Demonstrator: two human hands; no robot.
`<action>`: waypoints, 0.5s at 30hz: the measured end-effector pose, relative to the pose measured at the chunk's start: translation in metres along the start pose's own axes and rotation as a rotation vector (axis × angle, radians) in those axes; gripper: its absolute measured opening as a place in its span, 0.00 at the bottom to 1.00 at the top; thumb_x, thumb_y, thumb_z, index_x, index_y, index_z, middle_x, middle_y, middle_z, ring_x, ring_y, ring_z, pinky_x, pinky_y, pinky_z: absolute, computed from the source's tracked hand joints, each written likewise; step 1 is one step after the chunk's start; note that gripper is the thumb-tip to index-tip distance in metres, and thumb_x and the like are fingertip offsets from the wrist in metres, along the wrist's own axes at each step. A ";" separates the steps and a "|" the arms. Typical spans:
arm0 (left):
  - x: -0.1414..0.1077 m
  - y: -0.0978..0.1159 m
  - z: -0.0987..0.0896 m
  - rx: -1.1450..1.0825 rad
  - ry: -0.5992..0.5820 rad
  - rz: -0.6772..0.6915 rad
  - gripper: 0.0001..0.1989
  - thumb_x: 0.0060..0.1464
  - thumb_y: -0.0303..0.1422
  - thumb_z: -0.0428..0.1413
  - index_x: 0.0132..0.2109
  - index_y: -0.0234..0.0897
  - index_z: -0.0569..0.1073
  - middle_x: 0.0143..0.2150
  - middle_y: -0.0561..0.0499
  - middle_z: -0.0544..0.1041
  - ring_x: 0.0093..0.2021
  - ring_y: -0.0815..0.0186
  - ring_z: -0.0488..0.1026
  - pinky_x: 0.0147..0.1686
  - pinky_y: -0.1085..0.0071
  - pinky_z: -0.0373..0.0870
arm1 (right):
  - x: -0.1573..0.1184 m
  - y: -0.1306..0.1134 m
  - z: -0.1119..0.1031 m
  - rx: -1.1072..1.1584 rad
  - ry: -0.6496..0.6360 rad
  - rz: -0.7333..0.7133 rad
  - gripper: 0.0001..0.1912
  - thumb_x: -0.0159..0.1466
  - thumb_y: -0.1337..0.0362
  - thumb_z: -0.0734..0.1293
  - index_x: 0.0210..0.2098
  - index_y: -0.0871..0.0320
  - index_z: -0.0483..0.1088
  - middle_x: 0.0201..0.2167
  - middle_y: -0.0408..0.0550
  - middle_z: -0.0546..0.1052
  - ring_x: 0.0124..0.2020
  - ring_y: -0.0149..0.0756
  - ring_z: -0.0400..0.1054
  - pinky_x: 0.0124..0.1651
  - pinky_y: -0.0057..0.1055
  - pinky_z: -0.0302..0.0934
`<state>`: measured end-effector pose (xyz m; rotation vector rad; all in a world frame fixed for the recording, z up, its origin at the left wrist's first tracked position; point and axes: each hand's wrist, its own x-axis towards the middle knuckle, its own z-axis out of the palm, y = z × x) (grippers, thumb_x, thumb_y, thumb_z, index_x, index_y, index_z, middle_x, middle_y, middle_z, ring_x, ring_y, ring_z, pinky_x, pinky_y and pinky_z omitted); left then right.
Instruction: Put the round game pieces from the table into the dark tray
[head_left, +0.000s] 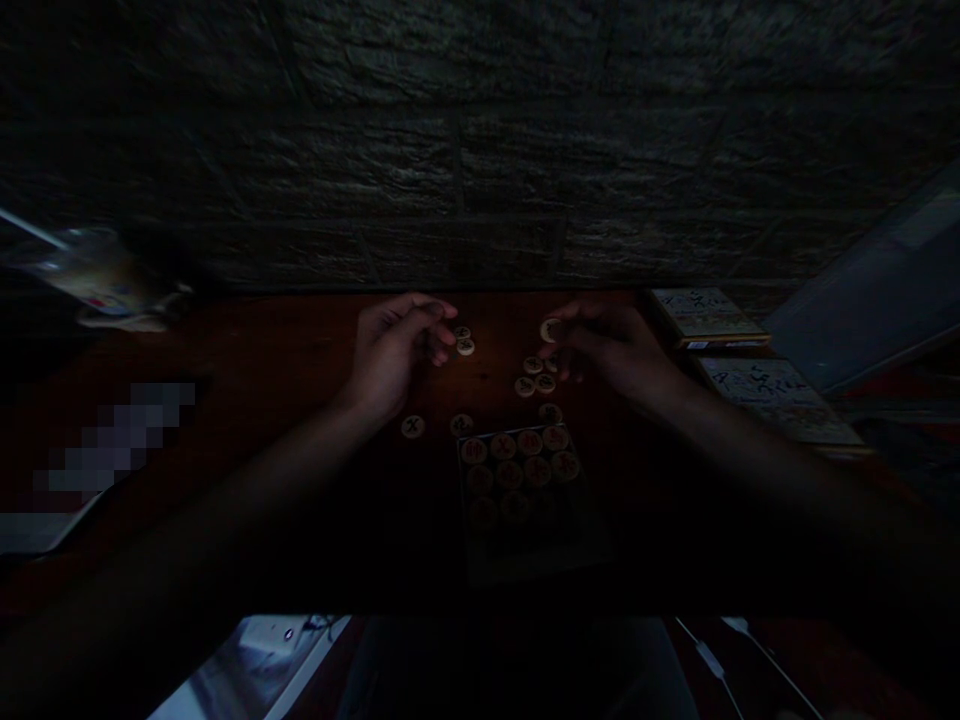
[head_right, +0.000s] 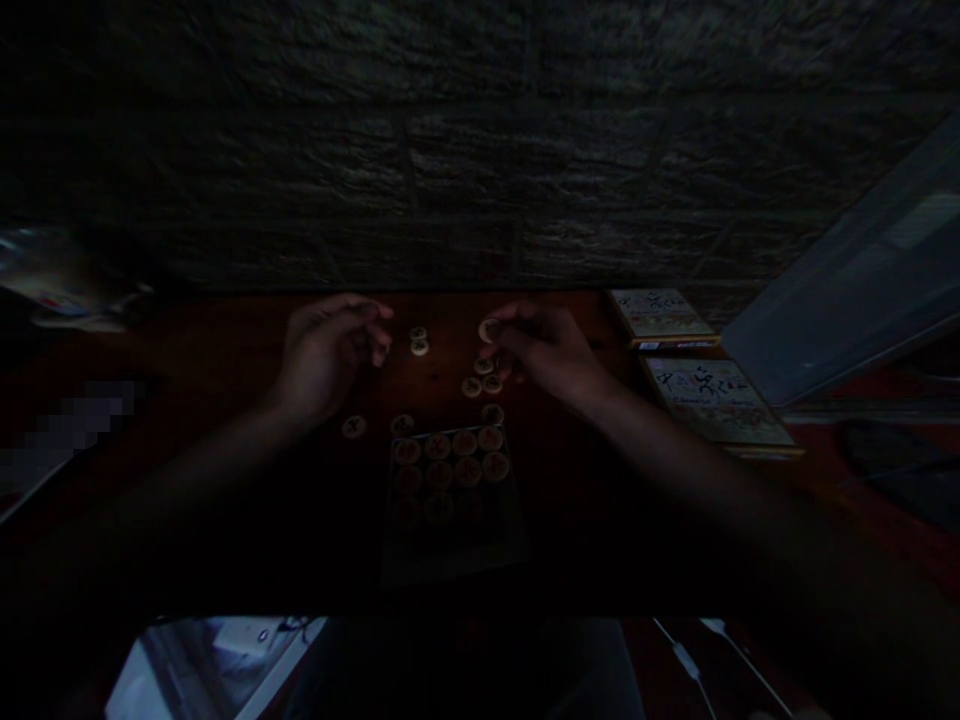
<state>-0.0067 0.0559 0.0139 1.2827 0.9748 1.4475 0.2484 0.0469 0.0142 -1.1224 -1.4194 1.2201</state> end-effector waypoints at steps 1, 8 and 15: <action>-0.001 0.000 0.000 0.002 -0.009 -0.003 0.05 0.52 0.32 0.62 0.33 0.36 0.82 0.24 0.52 0.79 0.19 0.71 0.70 0.20 0.76 0.67 | 0.000 0.000 0.000 0.000 -0.004 -0.002 0.11 0.64 0.58 0.77 0.40 0.59 0.77 0.31 0.50 0.85 0.21 0.29 0.72 0.23 0.26 0.63; -0.006 -0.003 0.003 0.095 -0.148 0.006 0.07 0.55 0.35 0.66 0.35 0.35 0.83 0.28 0.49 0.83 0.22 0.70 0.75 0.22 0.76 0.71 | -0.003 0.002 0.007 -0.044 -0.063 -0.077 0.18 0.63 0.49 0.78 0.36 0.58 0.78 0.30 0.47 0.83 0.22 0.29 0.72 0.24 0.27 0.64; -0.019 0.001 0.011 0.262 -0.271 0.092 0.08 0.57 0.36 0.68 0.38 0.35 0.83 0.32 0.49 0.84 0.25 0.70 0.78 0.25 0.77 0.75 | -0.010 0.000 0.013 -0.161 -0.066 -0.216 0.18 0.62 0.48 0.79 0.36 0.58 0.82 0.29 0.44 0.81 0.28 0.30 0.71 0.31 0.29 0.64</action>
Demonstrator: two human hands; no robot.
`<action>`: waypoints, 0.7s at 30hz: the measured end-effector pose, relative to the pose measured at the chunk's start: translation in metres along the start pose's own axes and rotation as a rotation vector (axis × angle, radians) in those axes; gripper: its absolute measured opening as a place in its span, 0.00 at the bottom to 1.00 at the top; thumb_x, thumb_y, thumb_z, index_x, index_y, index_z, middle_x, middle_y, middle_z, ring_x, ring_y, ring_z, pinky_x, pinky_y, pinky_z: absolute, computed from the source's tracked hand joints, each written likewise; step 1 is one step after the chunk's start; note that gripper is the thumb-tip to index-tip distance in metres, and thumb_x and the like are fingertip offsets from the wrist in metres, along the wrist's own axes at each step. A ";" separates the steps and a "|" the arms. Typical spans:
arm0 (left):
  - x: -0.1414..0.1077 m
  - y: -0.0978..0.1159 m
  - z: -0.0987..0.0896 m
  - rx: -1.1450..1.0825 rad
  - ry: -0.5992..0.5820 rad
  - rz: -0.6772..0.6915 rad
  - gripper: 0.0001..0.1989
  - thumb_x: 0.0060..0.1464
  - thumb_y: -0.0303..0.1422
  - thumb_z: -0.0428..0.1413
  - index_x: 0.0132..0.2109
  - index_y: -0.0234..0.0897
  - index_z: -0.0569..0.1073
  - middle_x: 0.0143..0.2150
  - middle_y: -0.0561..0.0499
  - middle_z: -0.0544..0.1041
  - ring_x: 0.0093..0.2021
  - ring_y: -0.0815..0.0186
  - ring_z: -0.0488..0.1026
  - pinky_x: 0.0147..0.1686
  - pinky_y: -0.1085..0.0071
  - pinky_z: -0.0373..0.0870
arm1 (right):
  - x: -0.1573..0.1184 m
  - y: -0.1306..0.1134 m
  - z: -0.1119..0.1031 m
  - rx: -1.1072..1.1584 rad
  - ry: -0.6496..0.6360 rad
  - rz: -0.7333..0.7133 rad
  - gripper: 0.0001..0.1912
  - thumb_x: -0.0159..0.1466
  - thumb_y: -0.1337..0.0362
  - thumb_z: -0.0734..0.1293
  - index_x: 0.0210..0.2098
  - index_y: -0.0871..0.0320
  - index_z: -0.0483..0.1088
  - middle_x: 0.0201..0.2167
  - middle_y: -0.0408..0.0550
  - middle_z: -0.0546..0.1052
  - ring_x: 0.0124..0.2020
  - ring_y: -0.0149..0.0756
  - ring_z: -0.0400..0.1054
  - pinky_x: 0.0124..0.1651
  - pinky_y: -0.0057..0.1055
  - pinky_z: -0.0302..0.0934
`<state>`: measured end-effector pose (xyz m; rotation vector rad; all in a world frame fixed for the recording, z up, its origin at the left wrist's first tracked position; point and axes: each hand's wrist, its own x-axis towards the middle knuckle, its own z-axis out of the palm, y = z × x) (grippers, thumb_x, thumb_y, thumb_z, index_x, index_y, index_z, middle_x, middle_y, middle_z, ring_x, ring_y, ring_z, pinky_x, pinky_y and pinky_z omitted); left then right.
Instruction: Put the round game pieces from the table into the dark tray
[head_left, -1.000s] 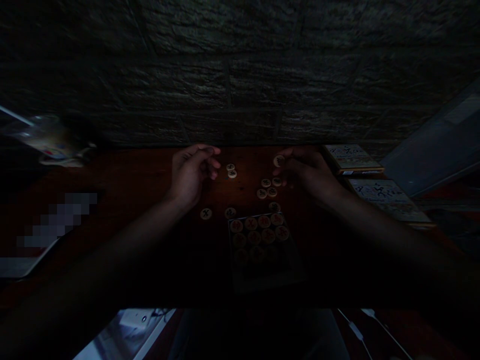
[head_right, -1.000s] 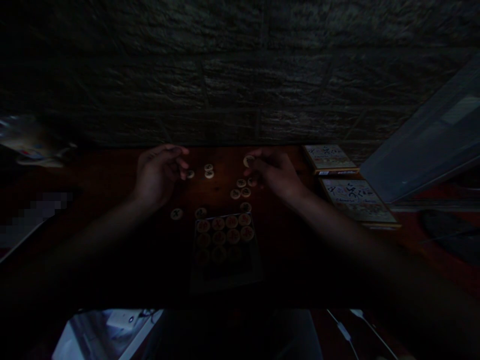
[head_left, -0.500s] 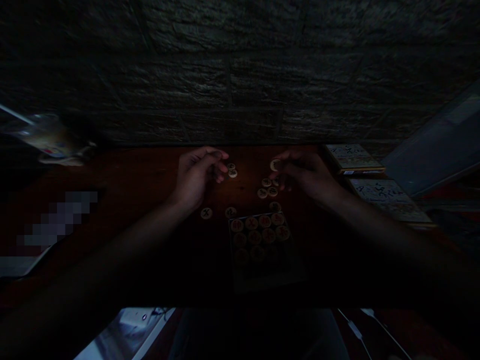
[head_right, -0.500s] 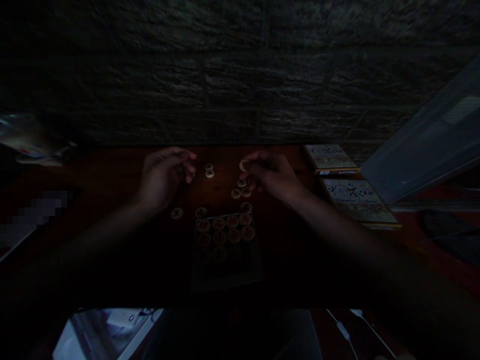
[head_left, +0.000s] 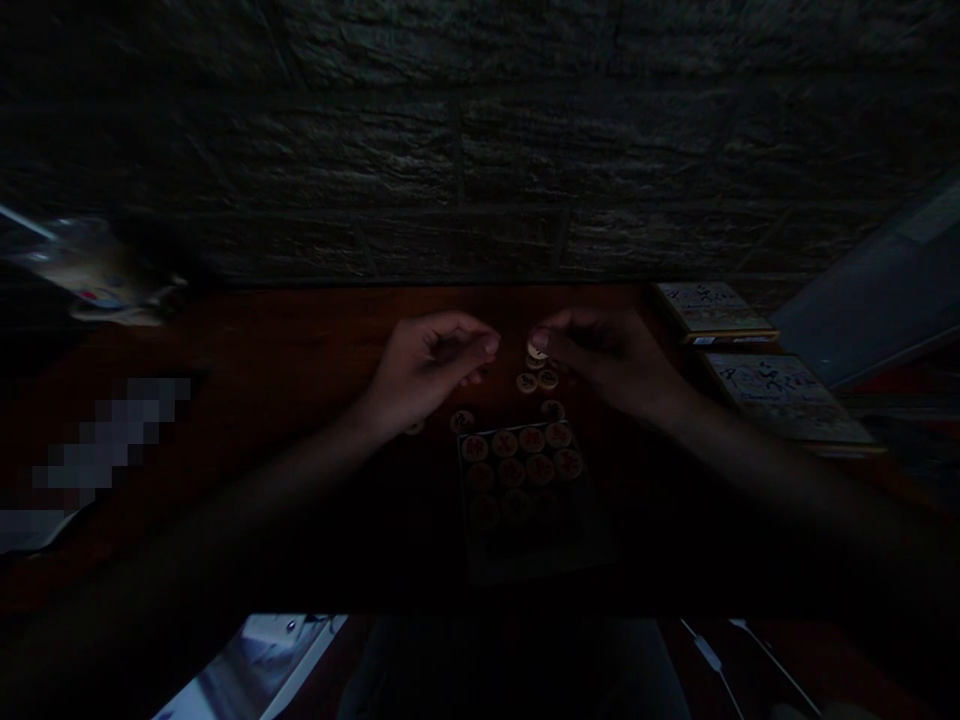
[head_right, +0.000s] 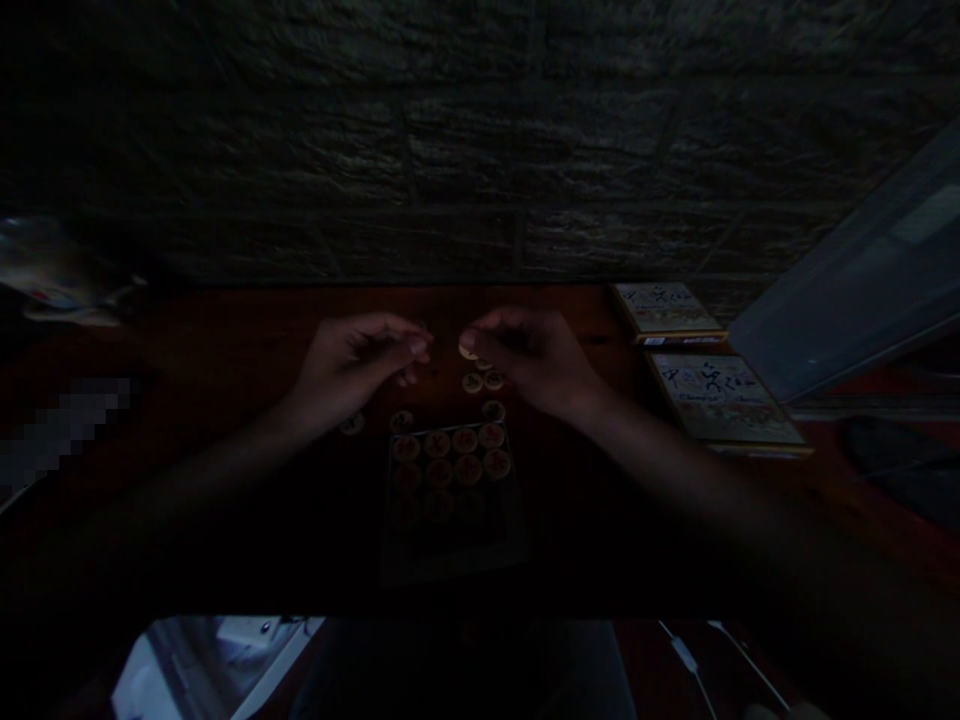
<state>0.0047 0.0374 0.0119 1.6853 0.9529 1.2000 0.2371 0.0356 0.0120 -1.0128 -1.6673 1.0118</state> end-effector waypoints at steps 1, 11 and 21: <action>-0.001 0.001 0.001 0.008 -0.006 0.009 0.08 0.57 0.36 0.68 0.38 0.36 0.83 0.32 0.49 0.84 0.26 0.70 0.78 0.25 0.77 0.75 | 0.000 0.000 0.000 0.003 -0.015 0.013 0.19 0.62 0.47 0.79 0.37 0.58 0.82 0.29 0.44 0.81 0.27 0.30 0.71 0.31 0.29 0.64; 0.001 -0.003 -0.003 0.047 0.004 0.041 0.08 0.58 0.35 0.67 0.39 0.35 0.83 0.32 0.49 0.84 0.24 0.71 0.78 0.25 0.78 0.75 | 0.001 0.005 -0.003 0.019 0.018 0.046 0.16 0.61 0.51 0.80 0.43 0.54 0.85 0.33 0.45 0.85 0.32 0.33 0.76 0.37 0.31 0.69; -0.001 -0.002 0.000 0.078 -0.047 0.035 0.09 0.56 0.37 0.69 0.42 0.37 0.84 0.32 0.49 0.85 0.26 0.69 0.78 0.27 0.75 0.75 | -0.005 -0.003 0.004 0.178 -0.080 0.117 0.16 0.58 0.53 0.83 0.40 0.55 0.83 0.32 0.46 0.86 0.31 0.35 0.80 0.37 0.33 0.74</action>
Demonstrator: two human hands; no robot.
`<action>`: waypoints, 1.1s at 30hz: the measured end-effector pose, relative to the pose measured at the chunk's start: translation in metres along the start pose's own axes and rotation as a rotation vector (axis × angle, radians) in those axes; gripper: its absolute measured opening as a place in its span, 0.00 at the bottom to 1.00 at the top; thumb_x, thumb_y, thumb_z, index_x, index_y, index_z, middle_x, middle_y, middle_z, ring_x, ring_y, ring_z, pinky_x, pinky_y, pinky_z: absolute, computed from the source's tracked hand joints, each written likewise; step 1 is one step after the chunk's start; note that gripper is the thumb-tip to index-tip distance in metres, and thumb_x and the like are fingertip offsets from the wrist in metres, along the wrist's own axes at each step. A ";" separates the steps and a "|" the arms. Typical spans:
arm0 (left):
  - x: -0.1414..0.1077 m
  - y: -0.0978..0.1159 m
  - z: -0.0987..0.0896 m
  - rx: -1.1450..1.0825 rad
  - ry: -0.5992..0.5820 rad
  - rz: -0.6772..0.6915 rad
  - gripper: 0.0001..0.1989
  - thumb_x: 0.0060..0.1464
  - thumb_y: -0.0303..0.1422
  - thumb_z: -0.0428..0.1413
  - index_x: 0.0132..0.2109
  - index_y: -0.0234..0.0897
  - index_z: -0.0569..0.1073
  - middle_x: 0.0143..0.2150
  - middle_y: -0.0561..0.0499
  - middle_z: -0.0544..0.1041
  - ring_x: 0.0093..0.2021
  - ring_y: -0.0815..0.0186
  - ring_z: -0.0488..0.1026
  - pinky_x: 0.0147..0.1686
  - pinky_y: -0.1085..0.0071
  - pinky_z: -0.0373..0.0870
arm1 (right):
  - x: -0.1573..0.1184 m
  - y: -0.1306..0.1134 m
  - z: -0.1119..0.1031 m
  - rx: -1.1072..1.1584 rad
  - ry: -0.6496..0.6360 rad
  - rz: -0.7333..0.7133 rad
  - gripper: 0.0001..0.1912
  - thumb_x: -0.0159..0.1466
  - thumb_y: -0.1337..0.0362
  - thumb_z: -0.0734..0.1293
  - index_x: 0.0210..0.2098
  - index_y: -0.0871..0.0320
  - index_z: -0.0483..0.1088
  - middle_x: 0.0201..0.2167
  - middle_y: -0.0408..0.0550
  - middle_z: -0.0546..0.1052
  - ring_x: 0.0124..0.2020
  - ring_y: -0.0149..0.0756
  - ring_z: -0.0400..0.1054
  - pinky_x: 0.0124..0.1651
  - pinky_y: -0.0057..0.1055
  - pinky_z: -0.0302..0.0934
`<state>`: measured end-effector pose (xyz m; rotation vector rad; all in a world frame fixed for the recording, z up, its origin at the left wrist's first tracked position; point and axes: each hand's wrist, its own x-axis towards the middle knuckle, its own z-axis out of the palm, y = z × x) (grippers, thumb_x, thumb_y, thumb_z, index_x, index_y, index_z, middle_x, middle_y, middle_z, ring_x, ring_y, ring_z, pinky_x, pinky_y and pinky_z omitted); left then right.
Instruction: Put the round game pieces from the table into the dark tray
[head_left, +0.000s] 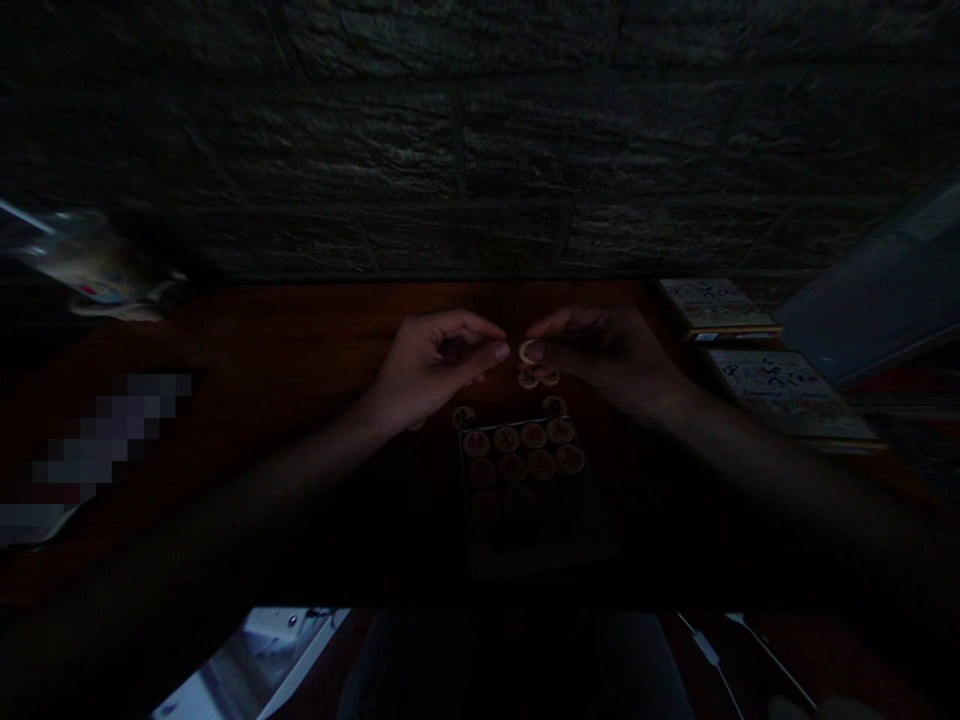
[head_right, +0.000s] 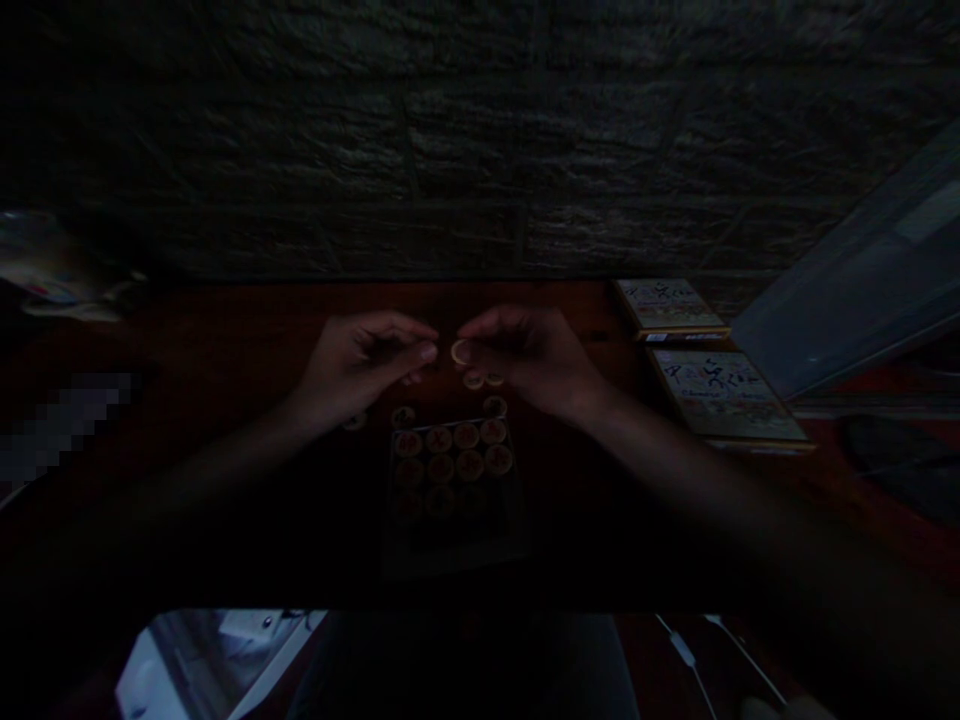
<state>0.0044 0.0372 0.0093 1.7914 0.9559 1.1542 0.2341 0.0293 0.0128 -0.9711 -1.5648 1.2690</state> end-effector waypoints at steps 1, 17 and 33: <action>0.000 0.000 0.000 0.000 -0.008 0.001 0.09 0.56 0.37 0.69 0.42 0.37 0.84 0.32 0.49 0.85 0.27 0.69 0.79 0.27 0.75 0.75 | -0.001 -0.001 0.000 -0.009 -0.014 -0.013 0.15 0.59 0.54 0.82 0.40 0.55 0.83 0.32 0.46 0.85 0.30 0.34 0.79 0.36 0.32 0.74; -0.005 -0.001 0.004 -0.020 -0.067 0.013 0.05 0.57 0.34 0.69 0.40 0.38 0.86 0.35 0.48 0.86 0.30 0.67 0.80 0.29 0.75 0.77 | -0.002 0.005 0.002 -0.005 -0.065 -0.055 0.15 0.61 0.56 0.81 0.45 0.53 0.85 0.35 0.46 0.86 0.33 0.34 0.80 0.40 0.33 0.75; -0.004 0.008 0.000 -0.031 0.130 0.035 0.05 0.59 0.35 0.67 0.38 0.38 0.85 0.33 0.49 0.86 0.24 0.69 0.78 0.25 0.75 0.76 | -0.003 -0.007 0.005 -0.029 0.123 -0.091 0.19 0.60 0.47 0.80 0.36 0.56 0.81 0.30 0.47 0.84 0.27 0.36 0.79 0.30 0.31 0.74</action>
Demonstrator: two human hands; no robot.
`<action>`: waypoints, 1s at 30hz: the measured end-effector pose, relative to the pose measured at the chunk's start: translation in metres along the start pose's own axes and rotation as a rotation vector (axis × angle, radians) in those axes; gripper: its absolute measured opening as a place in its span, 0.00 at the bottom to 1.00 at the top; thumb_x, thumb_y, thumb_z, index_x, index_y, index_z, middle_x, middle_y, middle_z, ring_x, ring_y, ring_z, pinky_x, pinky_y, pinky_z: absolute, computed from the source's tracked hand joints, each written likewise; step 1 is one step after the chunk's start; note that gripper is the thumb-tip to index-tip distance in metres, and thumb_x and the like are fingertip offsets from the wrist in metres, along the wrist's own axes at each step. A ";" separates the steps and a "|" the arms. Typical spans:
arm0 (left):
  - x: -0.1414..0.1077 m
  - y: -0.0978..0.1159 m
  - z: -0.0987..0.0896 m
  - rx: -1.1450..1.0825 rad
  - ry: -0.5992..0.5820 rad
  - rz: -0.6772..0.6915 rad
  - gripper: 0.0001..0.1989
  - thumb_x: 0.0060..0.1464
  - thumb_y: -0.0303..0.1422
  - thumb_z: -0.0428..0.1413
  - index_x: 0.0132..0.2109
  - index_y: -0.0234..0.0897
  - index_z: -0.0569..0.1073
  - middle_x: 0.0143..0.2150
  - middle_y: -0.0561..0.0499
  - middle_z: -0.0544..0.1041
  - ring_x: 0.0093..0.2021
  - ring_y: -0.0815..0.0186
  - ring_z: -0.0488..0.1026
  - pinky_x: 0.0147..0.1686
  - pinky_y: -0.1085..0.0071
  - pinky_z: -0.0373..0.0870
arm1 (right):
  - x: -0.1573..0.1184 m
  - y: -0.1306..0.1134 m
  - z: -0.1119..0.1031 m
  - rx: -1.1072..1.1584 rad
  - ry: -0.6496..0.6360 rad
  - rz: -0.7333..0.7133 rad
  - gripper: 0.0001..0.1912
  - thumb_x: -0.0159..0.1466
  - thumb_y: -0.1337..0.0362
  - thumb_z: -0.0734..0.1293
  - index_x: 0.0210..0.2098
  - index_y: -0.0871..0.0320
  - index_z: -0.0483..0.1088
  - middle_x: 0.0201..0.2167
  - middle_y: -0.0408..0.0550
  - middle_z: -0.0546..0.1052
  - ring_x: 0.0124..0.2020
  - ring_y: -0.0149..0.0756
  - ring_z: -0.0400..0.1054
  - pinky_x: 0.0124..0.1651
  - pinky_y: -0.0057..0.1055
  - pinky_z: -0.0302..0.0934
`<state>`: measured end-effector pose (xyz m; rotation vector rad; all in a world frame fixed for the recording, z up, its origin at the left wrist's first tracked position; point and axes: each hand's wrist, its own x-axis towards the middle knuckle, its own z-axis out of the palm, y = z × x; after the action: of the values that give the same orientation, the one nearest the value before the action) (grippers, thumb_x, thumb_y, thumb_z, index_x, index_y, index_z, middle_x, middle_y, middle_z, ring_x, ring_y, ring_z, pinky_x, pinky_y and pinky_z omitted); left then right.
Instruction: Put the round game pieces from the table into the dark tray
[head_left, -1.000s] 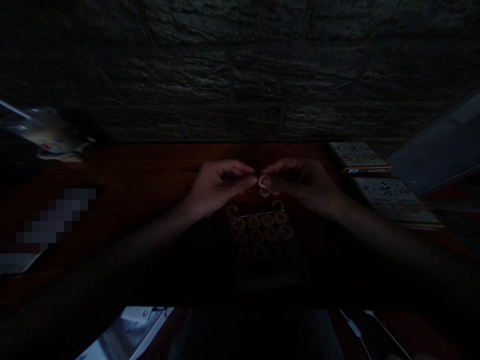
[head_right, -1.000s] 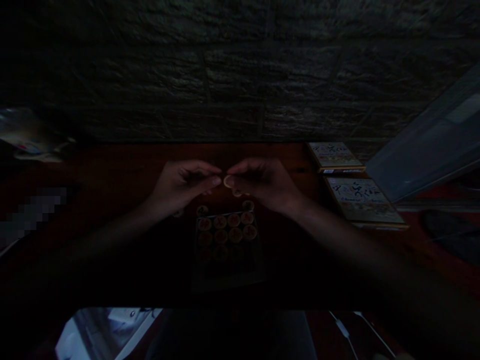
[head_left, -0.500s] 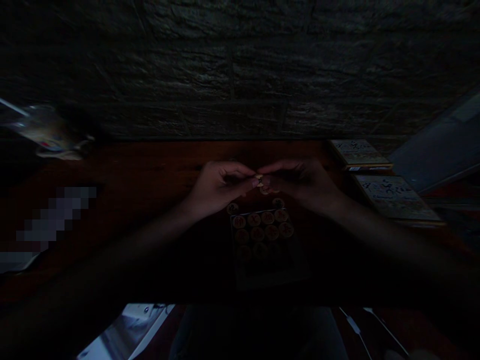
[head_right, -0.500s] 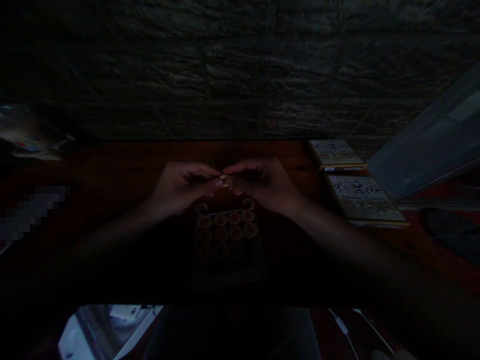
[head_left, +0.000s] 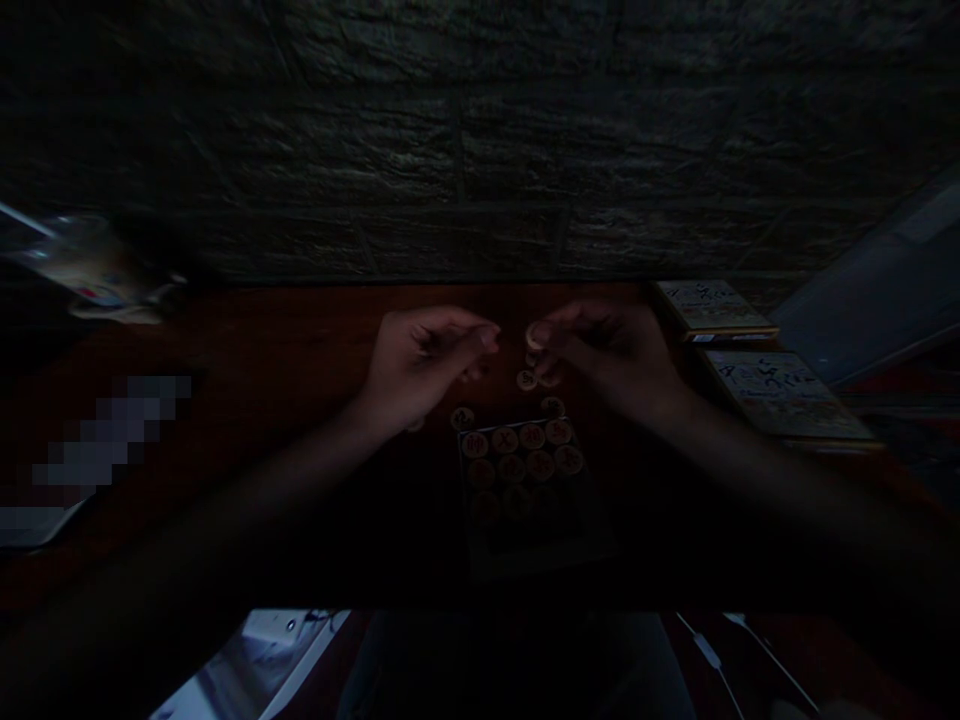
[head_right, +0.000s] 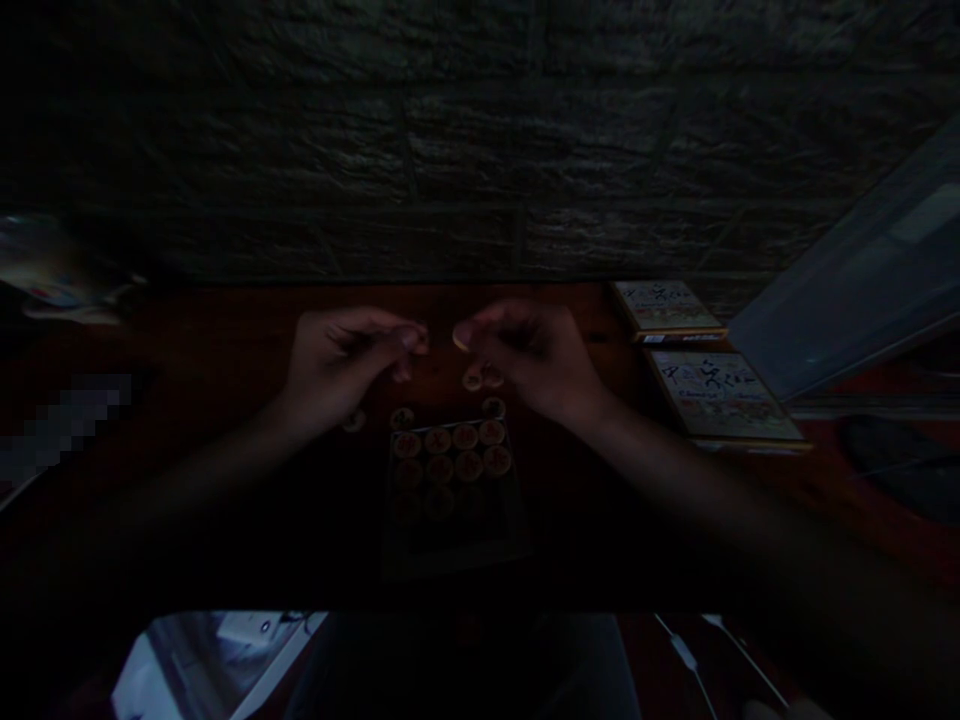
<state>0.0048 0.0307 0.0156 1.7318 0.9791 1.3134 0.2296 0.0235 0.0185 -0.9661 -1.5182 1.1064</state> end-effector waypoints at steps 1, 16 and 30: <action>0.003 -0.001 -0.002 -0.017 0.051 -0.006 0.06 0.60 0.35 0.66 0.37 0.37 0.85 0.31 0.49 0.86 0.23 0.70 0.76 0.24 0.75 0.75 | 0.002 -0.001 -0.002 0.014 0.040 0.000 0.19 0.61 0.47 0.80 0.36 0.56 0.79 0.31 0.48 0.85 0.28 0.37 0.80 0.29 0.31 0.74; 0.017 -0.012 -0.014 -0.043 0.180 -0.034 0.07 0.58 0.34 0.64 0.32 0.38 0.82 0.27 0.51 0.82 0.20 0.71 0.72 0.22 0.74 0.69 | 0.016 0.009 -0.017 0.096 0.214 0.004 0.13 0.65 0.54 0.76 0.37 0.54 0.73 0.31 0.43 0.79 0.25 0.35 0.76 0.28 0.33 0.73; 0.020 -0.019 -0.019 -0.101 0.187 -0.025 0.07 0.59 0.34 0.63 0.33 0.39 0.82 0.27 0.51 0.82 0.20 0.71 0.72 0.22 0.74 0.69 | 0.019 0.009 -0.020 0.157 0.222 0.080 0.12 0.65 0.55 0.75 0.35 0.53 0.70 0.32 0.45 0.82 0.22 0.35 0.76 0.23 0.31 0.70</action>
<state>-0.0126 0.0588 0.0101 1.5373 1.0164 1.5036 0.2460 0.0471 0.0168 -1.0118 -1.2055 1.1176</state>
